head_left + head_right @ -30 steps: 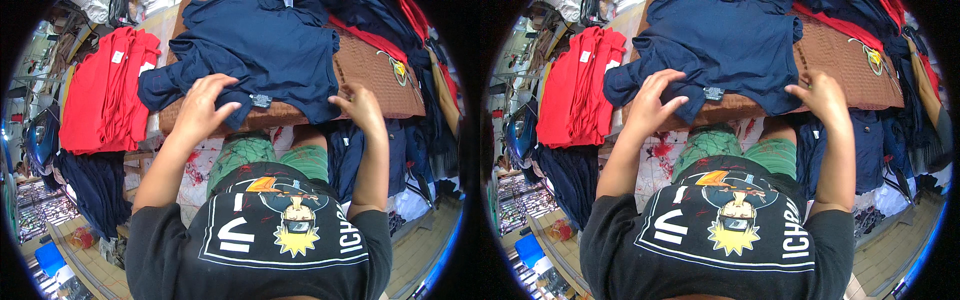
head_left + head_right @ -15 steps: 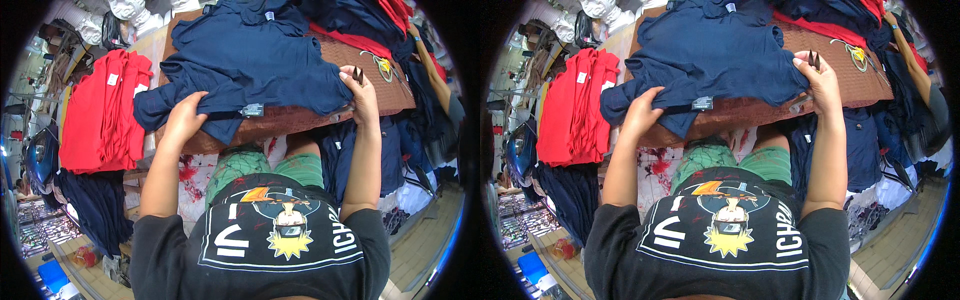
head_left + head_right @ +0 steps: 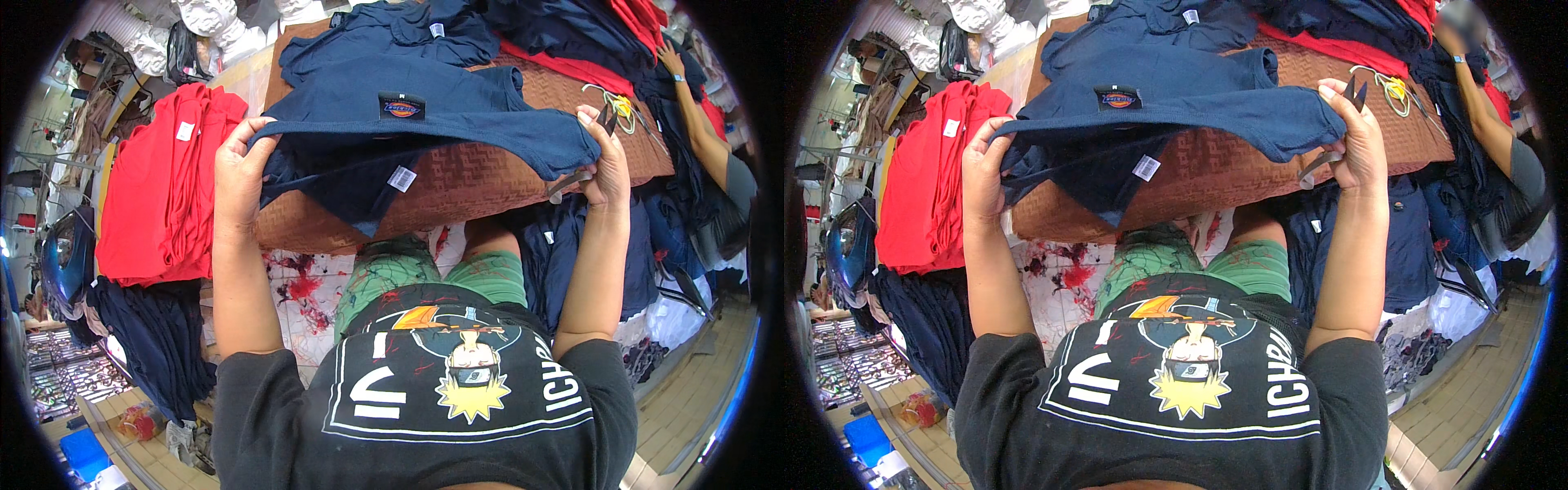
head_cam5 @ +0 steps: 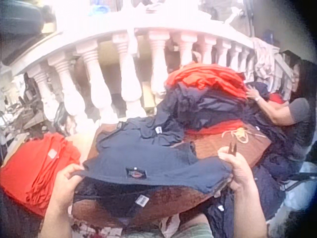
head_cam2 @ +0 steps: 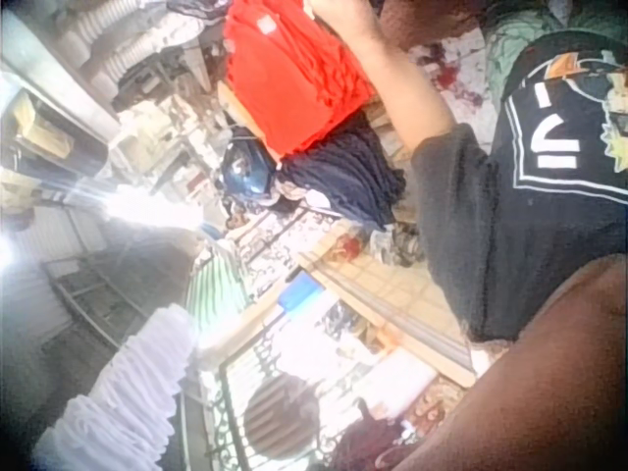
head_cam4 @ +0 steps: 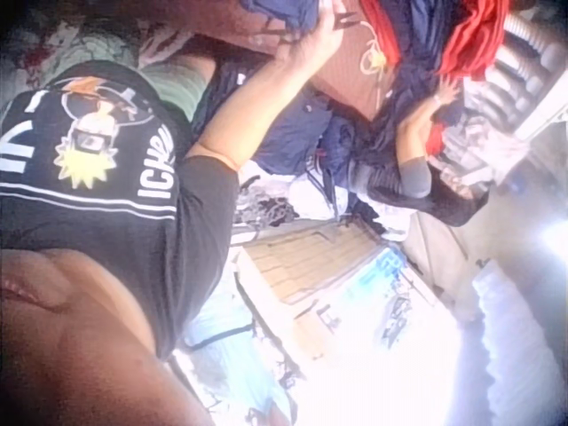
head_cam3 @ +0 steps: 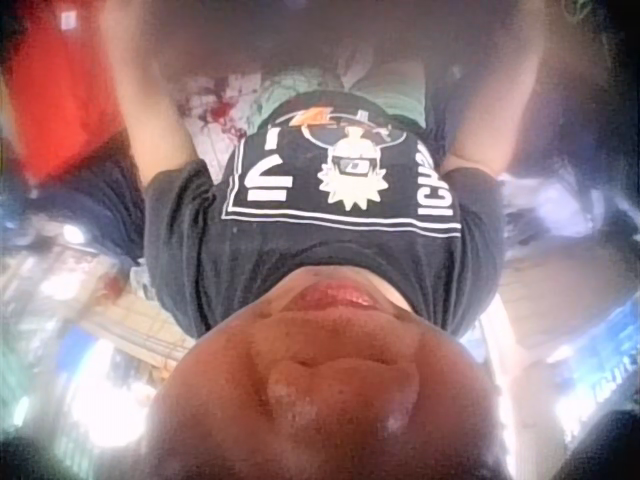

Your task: The person uses small shears to cut and remove loose threads from the inner collar labels and seams of dark blue shirts, one by one.

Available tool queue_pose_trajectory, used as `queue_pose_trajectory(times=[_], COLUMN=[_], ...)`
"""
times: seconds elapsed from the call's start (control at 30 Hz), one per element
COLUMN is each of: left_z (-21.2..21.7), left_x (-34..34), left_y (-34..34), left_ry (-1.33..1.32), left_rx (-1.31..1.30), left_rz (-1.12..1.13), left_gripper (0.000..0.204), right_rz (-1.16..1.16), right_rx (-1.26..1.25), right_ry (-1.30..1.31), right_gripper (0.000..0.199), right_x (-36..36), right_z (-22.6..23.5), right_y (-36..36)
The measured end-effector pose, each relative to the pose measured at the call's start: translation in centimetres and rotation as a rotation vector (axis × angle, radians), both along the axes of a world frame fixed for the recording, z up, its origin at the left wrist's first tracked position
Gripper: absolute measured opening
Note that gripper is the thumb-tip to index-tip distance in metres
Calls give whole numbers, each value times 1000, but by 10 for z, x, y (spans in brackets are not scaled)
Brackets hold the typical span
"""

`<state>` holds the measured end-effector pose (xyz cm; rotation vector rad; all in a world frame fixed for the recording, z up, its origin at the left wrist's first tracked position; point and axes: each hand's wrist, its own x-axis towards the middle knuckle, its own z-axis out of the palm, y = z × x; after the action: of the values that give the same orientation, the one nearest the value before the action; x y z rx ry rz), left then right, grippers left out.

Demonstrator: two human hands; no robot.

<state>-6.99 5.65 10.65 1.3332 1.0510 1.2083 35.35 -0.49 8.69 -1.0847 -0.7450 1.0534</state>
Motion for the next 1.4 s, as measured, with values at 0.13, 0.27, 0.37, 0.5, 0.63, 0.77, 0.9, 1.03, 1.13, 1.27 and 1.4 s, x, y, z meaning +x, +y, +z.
queue_pose_trajectory(times=[0.13,0.27,0.37,0.5,0.63,0.77,0.9,1.03,1.13,1.27,1.4], left_z=[34,106,127,93,-21,-78,-71,-52,12,75,140], left_x=[-2,-48,-54,-69,-69,-78,-58,-63,-70,-98,-136], left_y=[-18,-49,-13,98,84,34,5,9,6,-3,-62], left_ry=[174,49,94,-151,-434,-438,-2,-49,-310,-535,-422], left_rx=[157,588,441,-43,-477,-479,-481,-281,55,372,552], left_rz=[-168,-999,-296,250,-8,-271,-55,25,61,66,175], left_gripper=[17,29,34,60,93,93,56,43,28,21,20], right_rz=[-170,369,228,114,15,99,228,248,80,48,145], right_rx=[76,493,458,389,-55,-399,-382,-211,-166,130,131], right_ry=[-87,-295,-259,-352,-603,-807,-1185,-761,-490,-207,-271], right_gripper=[24,24,32,37,39,52,56,57,36,45,47], right_x=[-10,79,39,29,5,6,-30,-57,-43,-1,26], right_z=[34,46,78,90,33,-53,-75,-59,-3,60,132], right_y=[-24,-51,-30,90,84,63,55,53,61,76,67])
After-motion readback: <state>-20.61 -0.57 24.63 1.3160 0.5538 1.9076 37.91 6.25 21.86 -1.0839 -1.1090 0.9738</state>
